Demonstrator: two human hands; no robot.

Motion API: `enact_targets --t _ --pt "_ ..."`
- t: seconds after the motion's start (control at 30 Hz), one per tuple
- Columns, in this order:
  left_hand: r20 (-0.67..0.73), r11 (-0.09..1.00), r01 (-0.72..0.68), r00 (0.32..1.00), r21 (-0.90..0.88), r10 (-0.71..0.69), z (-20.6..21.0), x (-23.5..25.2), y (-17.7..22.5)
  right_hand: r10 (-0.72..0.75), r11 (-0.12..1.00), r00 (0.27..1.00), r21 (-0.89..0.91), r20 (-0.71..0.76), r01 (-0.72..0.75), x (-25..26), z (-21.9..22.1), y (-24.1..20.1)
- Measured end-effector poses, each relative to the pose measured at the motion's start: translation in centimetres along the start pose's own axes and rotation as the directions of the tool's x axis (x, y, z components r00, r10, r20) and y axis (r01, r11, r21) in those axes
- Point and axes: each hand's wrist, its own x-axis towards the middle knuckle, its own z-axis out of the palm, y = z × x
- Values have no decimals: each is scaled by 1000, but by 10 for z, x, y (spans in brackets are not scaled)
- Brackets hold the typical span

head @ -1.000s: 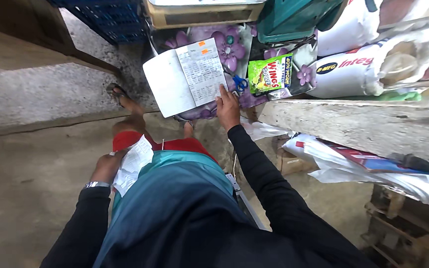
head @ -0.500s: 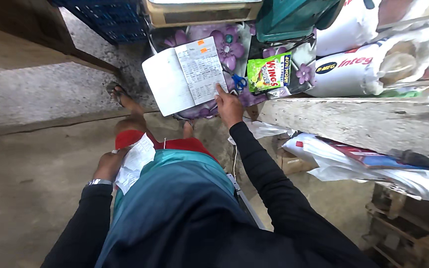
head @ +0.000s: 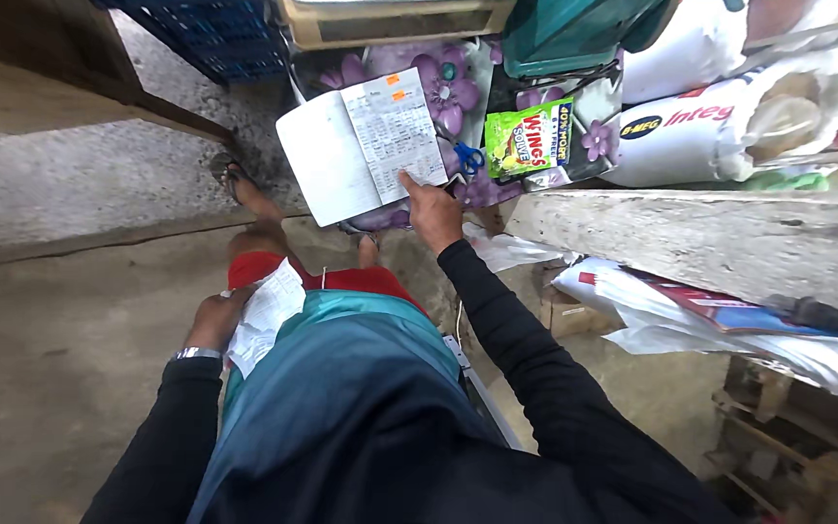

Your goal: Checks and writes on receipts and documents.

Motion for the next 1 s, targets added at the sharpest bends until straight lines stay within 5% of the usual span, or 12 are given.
enact_targets --t 0.83,1.0 --pt "-12 999 -47 999 -20 46 -18 3 28 40 996 999 77 -24 -38 -1 4 -3" --pt "-11 999 -35 999 -23 35 -16 3 27 169 977 985 136 -39 -162 4 -2 7"
